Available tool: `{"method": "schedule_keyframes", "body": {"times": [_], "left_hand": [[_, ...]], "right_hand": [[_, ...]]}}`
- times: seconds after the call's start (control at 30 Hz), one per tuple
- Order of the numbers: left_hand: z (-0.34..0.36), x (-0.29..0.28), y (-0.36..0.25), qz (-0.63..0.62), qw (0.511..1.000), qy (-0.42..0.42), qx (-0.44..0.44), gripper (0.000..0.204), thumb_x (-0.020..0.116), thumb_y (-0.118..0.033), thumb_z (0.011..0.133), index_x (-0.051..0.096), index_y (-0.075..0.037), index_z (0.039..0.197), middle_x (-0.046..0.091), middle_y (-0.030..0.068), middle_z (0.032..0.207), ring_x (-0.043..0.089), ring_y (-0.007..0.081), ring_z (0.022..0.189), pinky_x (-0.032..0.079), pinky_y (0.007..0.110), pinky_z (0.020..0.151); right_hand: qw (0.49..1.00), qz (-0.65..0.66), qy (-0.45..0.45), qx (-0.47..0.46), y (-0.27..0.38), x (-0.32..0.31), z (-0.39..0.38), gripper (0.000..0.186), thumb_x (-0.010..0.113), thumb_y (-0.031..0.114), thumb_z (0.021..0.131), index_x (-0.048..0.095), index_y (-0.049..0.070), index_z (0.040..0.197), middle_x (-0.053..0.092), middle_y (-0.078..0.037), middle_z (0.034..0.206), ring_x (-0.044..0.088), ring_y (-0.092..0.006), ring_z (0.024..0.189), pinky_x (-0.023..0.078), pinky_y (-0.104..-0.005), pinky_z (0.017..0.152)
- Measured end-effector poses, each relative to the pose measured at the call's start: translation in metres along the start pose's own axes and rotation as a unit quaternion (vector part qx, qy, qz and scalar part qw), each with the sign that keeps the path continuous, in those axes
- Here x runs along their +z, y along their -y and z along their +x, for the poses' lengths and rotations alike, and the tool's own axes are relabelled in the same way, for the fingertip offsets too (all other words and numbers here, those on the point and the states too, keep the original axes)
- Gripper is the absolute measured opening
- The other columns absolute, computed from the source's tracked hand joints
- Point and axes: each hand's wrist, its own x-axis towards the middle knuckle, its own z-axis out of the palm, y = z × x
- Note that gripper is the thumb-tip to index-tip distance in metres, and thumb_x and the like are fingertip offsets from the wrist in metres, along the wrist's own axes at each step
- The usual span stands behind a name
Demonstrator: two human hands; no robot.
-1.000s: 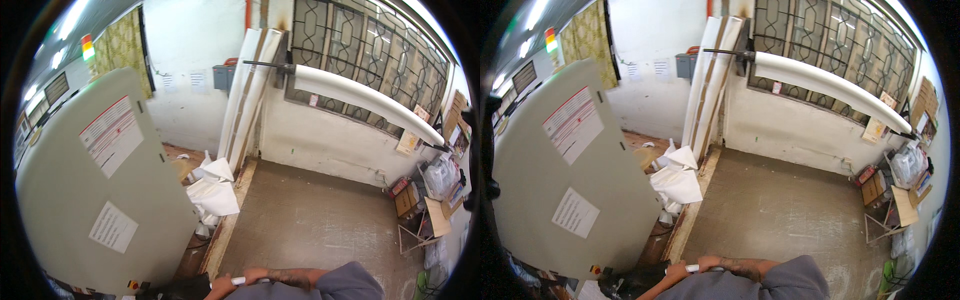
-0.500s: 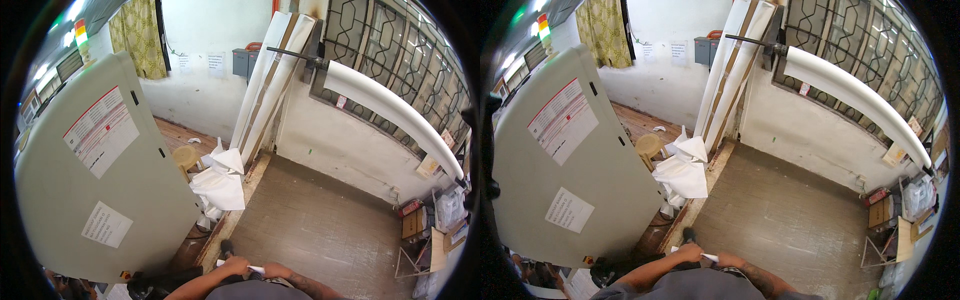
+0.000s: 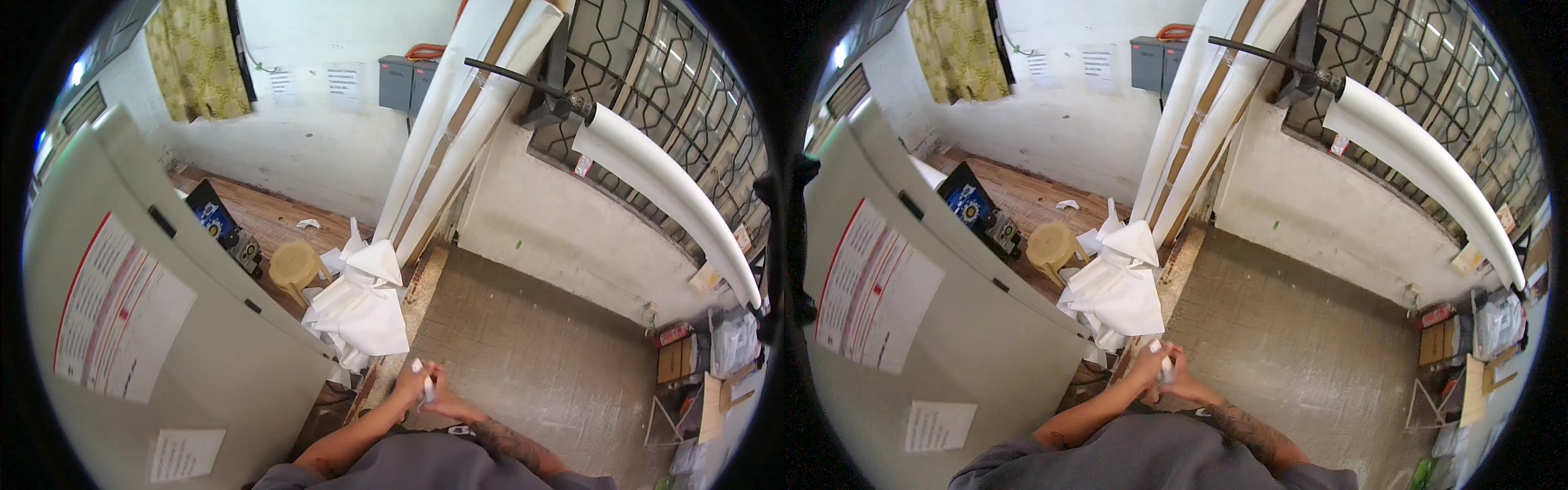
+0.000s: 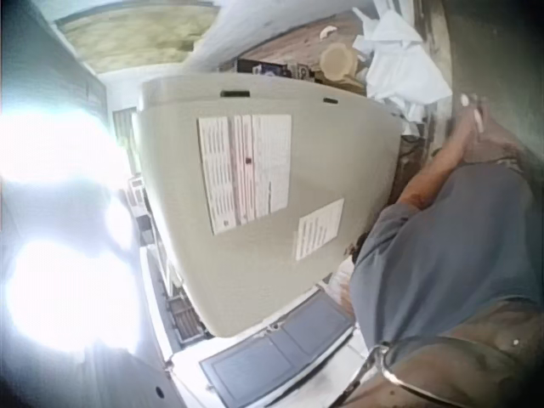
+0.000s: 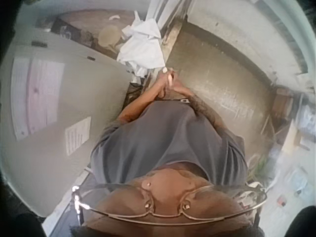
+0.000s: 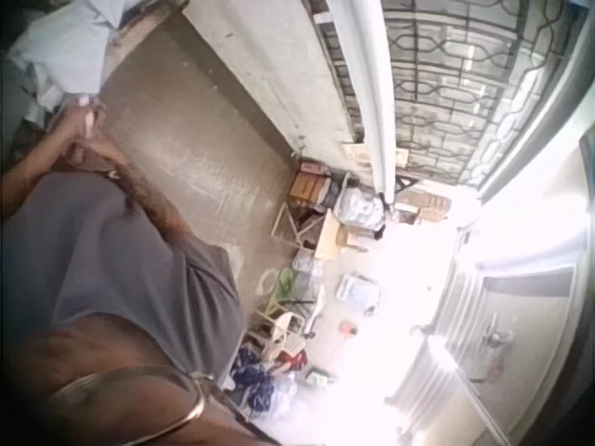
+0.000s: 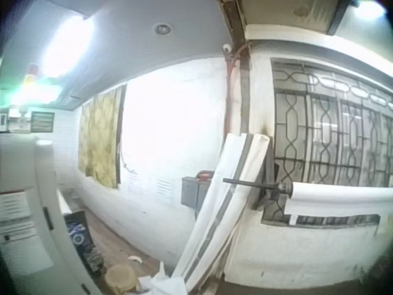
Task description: The person sits on the floor and uses shears to cut a large white sheet into smaller pieces. After cutting, the person stacks the pieces, places them on a nearby stack, and then moves to a roll stand to unroll a new sheet of white material.
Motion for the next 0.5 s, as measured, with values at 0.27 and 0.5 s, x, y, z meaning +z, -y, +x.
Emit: {"method": "schedule_keyframes", "body": {"times": [0.27,0.5], "left_hand": [[0.138,-0.116,-0.038,0.046,0.991,-0.118,0.033,0.014,0.057,-0.020,0.096,0.057,-0.007,0.093,0.054,0.0026,0.069,0.049,0.0123,0.050,0.043,0.029,0.044],[0.188,-0.201,-0.136,0.520,0.792,-0.259,0.189,0.057,0.056,-0.046,0.093,0.056,0.003,0.123,0.060,0.0286,0.118,0.055,0.0415,0.113,0.042,0.046,0.096]], "right_hand": [[0.969,-0.216,-0.085,0.081,-0.141,-0.075,0.017,0.059,0.073,0.015,0.072,0.051,0.004,0.126,0.061,-0.017,0.101,0.062,-0.0288,0.092,0.050,-0.0393,0.086],[0.792,-0.084,-0.295,0.528,-0.306,-0.132,-0.236,0.035,0.068,0.023,0.077,0.069,-0.002,0.101,0.072,-0.012,0.081,0.069,-0.0314,0.083,0.054,-0.0419,0.078]]}}
